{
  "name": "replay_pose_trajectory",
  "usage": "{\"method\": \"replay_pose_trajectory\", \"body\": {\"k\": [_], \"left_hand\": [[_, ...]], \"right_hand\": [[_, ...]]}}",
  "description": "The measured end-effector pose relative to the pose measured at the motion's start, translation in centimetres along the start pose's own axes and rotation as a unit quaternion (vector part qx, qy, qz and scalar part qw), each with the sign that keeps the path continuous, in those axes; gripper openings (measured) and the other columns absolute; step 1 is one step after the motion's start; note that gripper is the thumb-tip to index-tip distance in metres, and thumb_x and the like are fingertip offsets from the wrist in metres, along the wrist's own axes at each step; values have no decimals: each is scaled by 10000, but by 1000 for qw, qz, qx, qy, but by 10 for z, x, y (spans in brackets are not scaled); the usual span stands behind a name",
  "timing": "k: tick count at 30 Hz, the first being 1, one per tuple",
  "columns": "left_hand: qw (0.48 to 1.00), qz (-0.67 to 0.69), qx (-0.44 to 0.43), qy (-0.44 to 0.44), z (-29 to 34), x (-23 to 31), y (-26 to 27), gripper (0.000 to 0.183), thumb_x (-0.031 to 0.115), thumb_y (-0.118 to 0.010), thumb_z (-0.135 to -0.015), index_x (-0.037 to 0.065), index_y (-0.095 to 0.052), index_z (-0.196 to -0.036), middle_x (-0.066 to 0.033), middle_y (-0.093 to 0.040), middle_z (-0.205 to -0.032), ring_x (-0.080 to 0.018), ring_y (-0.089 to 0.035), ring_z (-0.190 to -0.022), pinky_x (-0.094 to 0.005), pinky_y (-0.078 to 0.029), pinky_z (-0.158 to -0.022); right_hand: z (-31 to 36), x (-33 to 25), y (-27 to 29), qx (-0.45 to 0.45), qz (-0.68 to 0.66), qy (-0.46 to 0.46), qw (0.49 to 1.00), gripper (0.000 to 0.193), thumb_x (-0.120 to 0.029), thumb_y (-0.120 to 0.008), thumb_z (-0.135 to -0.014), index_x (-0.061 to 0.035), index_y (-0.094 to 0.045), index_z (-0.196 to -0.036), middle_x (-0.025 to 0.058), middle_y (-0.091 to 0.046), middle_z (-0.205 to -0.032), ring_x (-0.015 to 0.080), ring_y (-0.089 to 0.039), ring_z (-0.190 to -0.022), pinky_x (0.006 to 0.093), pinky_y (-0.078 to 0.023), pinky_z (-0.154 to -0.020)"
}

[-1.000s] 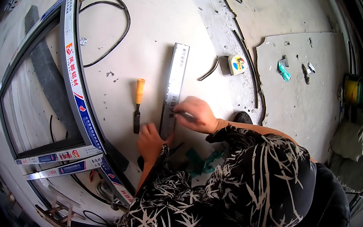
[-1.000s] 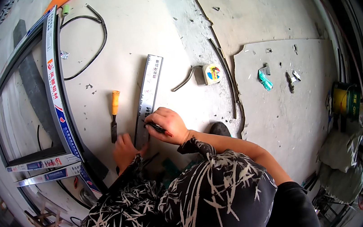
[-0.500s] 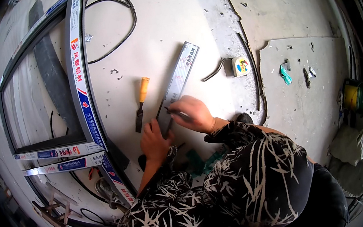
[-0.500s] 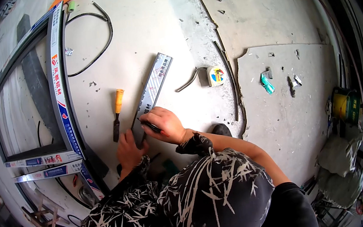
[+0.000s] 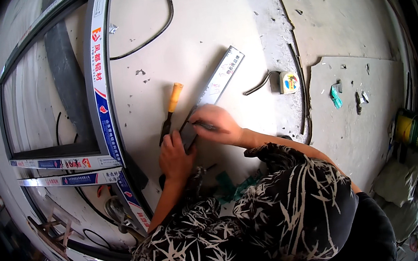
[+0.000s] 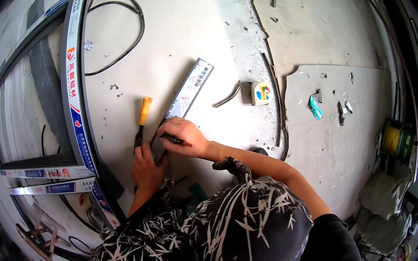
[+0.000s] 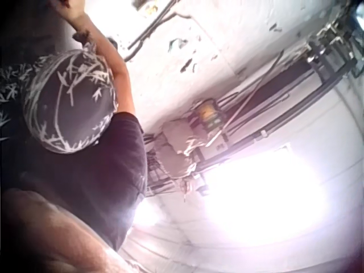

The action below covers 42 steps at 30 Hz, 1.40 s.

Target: The person measures window frames and a metal piece using a tape measure, then writes markings on the metal piece with a pen.

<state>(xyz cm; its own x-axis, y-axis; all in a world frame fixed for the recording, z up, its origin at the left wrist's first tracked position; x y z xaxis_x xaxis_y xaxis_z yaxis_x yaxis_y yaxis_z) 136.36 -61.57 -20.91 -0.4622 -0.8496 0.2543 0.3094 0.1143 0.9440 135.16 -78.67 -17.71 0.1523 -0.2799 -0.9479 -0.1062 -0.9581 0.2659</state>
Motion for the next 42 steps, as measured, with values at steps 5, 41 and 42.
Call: {"method": "replay_pose_trajectory", "body": {"k": [5,41,42], "left_hand": [[998,17,-58,21,-10,-2,-3,505,376,-753,-758,70,-490,-1061,-143,-549,-1044,-352,-614,-954,-467,-538,-719],[998,37,-53,3,-16,-7,-12,586,485,-734,-730,61,-502,-1061,-166,-589,-1062,-396,-622,-928,-510,-519,-730],[998,31,-52,3,-16,-9,-14,586,484,-735,-726,62,-502,-1059,-166,-588,-1057,-395,-622,-927,-510,-519,-730]], "right_hand": [[4,13,0,0,18,-72,997,184,-98,-716,-786,-76,-579,-905,101,-609,-808,316,-614,-773,385,-496,-698],[4,4,4,5,40,-17,999,204,-103,-722,-785,-62,-604,-945,112,-649,-855,334,-638,-869,406,-507,-824],[5,4,3,4,40,-17,999,204,-103,-722,-785,-62,-604,-945,112,-649,-855,334,-638,-869,406,-507,-824]]}}
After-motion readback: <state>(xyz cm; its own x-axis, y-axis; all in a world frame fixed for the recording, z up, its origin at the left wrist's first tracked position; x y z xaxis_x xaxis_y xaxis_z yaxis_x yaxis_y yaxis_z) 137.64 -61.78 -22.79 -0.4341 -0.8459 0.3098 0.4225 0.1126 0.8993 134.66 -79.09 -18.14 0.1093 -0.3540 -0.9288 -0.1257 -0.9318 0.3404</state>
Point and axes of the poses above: each hand's wrist, its own z-axis away from the middle knuckle, its own y-axis out of the back of the hand, x = y × z, the point moved 8 cm from there along -z, towards the middle knuckle
